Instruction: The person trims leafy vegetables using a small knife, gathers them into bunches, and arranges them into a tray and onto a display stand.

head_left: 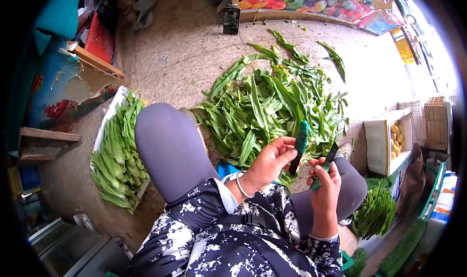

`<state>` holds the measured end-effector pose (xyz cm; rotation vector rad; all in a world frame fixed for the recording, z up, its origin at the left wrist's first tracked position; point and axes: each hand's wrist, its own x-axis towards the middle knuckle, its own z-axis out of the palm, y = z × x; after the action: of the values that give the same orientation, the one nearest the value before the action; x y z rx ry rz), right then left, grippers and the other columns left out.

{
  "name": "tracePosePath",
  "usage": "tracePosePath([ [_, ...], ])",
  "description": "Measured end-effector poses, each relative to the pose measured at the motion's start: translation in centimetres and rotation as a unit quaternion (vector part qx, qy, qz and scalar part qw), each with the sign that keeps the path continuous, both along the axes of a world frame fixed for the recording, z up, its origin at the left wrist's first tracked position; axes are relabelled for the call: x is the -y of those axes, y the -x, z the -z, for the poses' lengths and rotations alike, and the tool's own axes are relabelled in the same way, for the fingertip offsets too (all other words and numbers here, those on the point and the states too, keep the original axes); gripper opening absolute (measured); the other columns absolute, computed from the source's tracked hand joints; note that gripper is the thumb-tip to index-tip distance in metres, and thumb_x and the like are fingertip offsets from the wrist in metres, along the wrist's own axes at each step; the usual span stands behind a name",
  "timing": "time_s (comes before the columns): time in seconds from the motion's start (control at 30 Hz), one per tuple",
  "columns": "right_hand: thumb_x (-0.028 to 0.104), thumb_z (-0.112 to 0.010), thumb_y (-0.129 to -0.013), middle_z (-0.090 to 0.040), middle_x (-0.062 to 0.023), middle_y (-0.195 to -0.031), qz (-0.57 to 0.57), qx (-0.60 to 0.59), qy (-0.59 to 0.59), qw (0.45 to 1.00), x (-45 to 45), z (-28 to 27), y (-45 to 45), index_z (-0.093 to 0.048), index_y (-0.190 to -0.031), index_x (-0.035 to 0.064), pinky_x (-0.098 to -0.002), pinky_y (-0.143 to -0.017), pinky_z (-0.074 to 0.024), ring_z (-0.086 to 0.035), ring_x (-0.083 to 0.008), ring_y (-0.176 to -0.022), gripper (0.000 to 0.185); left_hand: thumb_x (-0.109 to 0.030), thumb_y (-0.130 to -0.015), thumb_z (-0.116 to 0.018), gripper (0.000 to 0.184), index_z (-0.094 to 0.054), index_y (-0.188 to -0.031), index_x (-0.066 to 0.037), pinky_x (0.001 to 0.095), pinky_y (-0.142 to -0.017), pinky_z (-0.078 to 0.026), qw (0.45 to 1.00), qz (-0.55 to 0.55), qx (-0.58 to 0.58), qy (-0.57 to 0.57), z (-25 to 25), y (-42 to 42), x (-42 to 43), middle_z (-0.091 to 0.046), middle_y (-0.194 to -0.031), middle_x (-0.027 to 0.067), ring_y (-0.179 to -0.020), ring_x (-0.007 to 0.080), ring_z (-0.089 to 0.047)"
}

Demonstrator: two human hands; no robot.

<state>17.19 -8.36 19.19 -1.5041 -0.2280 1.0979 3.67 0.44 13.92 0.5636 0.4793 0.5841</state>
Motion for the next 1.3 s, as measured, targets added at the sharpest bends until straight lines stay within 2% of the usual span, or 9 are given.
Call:
tracePosePath([
  [0.13, 0.02, -0.051, -0.09, -0.06, -0.0075, -0.081, -0.048, -0.03, 0.091, 0.994, 0.7, 0.8, -1.1, -0.054, -0.099, 0.0012, -0.0216, -0.044, -0.0388, -0.051, -0.0096, -0.056, 0.021, -0.012, -0.085, -0.057, 0.019, -0.058, -0.103, -0.013, 0.0277, -0.063, -0.045, 0.901, -0.079, -0.192, -0.38, -0.7, -0.7, 0.3, -0.059, -0.085, 0.0024, -0.075, 0.0167, -0.057],
  [0.27, 0.055, -0.029, -0.091, -0.059, -0.0054, -0.074, -0.103, -0.201, 0.099, 0.969, 1.3, 0.8, -2.5, -0.055, -0.1, 0.0012, -0.0184, -0.042, -0.0332, -0.048, -0.0084, -0.053, 0.06, -0.012, -0.076, -0.06, 0.025, -0.061, -0.099, -0.021, 0.0377, -0.089, -0.036, 0.762, -0.019, -0.265, -0.591, -1.3, -0.1, 0.4, -0.055, -0.086, 0.0018, -0.088, 0.0177, -0.054],
  [0.33, 0.051, -0.035, -0.091, -0.06, -0.0057, -0.075, -0.138, -0.226, 0.112, 0.958, 1.4, 0.2, -2.5, -0.055, -0.101, 0.0002, -0.0186, -0.042, -0.0348, -0.05, -0.0086, -0.055, 0.055, -0.016, -0.074, -0.059, 0.024, -0.062, -0.097, -0.023, 0.044, -0.095, -0.03, 0.664, -0.022, -0.271, -0.697, -1.0, -0.1, 0.6, -0.052, -0.092, -0.0003, -0.098, 0.017, -0.049],
  [0.43, 0.037, -0.047, -0.089, -0.06, -0.0062, -0.076, -0.204, -0.165, 0.106, 0.959, 2.0, -0.2, -2.2, -0.055, -0.102, 0.0005, -0.0189, -0.043, -0.0373, -0.052, -0.0089, -0.056, 0.039, -0.018, -0.075, -0.057, 0.022, -0.063, -0.095, -0.022, 0.0495, -0.096, -0.028, 0.64, -0.011, -0.287, -0.713, -0.6, -0.1, 1.0, -0.05, -0.095, -0.0006, -0.103, 0.0186, -0.046],
  [0.57, 0.015, -0.06, -0.083, -0.061, -0.007, -0.077, -0.145, -0.18, 0.129, 0.964, 2.6, -0.6, -2.9, -0.054, -0.102, 0.0009, -0.0202, -0.044, -0.0402, -0.052, -0.0091, -0.054, 0.025, -0.011, -0.068, -0.064, 0.032, -0.063, -0.098, -0.023, 0.0459, -0.093, -0.033, 0.662, -0.064, -0.28, -0.692, -1.2, -0.4, 1.0, -0.051, -0.091, -0.001, -0.099, 0.0211, -0.049],
  [0.73, 0.017, -0.059, -0.083, -0.055, -0.0014, -0.066, 0.0, 0.138, 0.12, 0.983, 5.7, -7.0, -9.2, -0.055, -0.09, 0.005, -0.0183, -0.038, -0.0329, -0.044, -0.0053, -0.046, 0.015, -0.006, -0.071, -0.064, 0.021, -0.063, -0.089, -0.016, 0.0344, -0.081, -0.043, 0.758, -0.074, -0.263, -0.592, -1.3, -0.4, 1.1, -0.054, -0.09, 0.0019, -0.093, 0.0236, -0.052],
  [0.93, 0.025, -0.056, -0.086, -0.054, 0.0001, -0.068, 0.264, 0.584, 0.297, 0.708, 19.9, -21.2, -25.1, -0.062, -0.093, 0.0047, -0.0196, -0.045, -0.0329, -0.041, -0.0049, -0.05, 0.022, -0.01, -0.079, -0.061, 0.01, -0.061, -0.089, -0.01, 0.034, -0.072, -0.046, 0.851, 0.002, -0.251, -0.462, -2.3, 0.2, 0.8, -0.055, -0.088, 0.0064, -0.083, 0.0253, -0.056],
  [1.07, 0.027, -0.055, -0.086, -0.055, -0.0015, -0.072, 0.297, 0.553, 0.482, 0.611, 28.9, -21.2, -27.1, -0.062, -0.094, 0.0058, -0.022, -0.049, -0.0345, -0.043, -0.0082, -0.055, 0.024, -0.014, -0.08, -0.059, 0.012, -0.059, -0.091, -0.009, 0.0353, -0.073, -0.046, 0.854, 0.063, -0.228, -0.463, -3.1, 0.4, 1.2, -0.054, -0.087, 0.0086, -0.082, 0.0265, -0.056],
  [1.3, 0.031, -0.054, -0.085, -0.057, -0.0042, -0.078, 0.246, 0.407, 0.617, 0.627, 37.0, -11.9, -24.0, -0.063, -0.097, 0.0076, -0.0262, -0.056, -0.0371, -0.047, -0.0139, -0.063, 0.027, -0.015, -0.08, -0.057, 0.014, -0.058, -0.093, -0.008, 0.0372, -0.076, -0.045, 0.85, 0.12, -0.203, -0.47, -3.4, 0.7, 1.9, -0.053, -0.087, 0.0098, -0.085, 0.0276, -0.055],
])
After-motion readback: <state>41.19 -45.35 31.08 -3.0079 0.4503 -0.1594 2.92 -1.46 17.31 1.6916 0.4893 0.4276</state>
